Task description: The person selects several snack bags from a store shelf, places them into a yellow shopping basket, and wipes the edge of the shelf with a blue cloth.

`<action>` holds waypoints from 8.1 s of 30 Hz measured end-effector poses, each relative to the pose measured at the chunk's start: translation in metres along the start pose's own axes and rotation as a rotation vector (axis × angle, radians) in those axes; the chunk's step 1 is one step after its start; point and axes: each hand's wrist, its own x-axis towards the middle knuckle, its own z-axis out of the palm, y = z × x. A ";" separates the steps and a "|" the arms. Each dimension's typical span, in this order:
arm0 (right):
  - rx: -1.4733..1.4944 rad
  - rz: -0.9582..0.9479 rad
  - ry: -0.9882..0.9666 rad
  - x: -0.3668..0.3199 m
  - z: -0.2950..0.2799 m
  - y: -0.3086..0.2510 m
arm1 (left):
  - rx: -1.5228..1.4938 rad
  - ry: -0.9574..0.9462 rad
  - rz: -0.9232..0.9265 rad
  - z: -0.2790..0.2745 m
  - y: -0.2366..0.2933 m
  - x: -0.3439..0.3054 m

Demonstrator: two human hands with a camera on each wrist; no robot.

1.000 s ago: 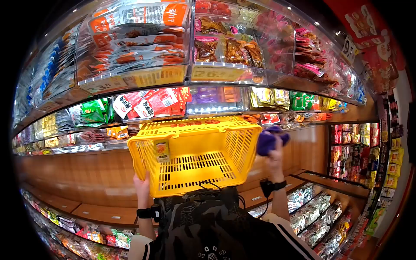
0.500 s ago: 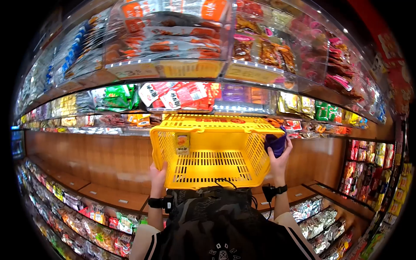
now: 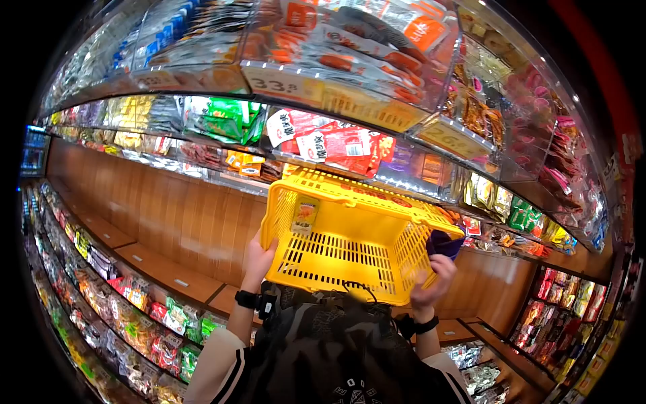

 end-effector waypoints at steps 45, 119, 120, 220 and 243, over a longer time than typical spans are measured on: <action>0.677 0.845 -0.494 0.163 -0.029 0.005 | -0.161 0.004 0.136 0.007 -0.020 0.005; 0.164 0.686 -0.165 0.016 0.318 0.014 | -0.085 -0.026 0.062 0.000 -0.023 0.006; 0.108 0.709 -0.131 0.015 0.324 0.017 | -0.064 -0.022 0.069 0.000 -0.023 0.007; 0.063 0.382 -0.324 0.010 0.290 0.036 | -0.104 -0.035 0.004 0.001 -0.010 0.003; 0.762 0.855 -0.475 0.167 -0.044 0.024 | -0.130 -0.042 -0.026 -0.001 -0.026 0.003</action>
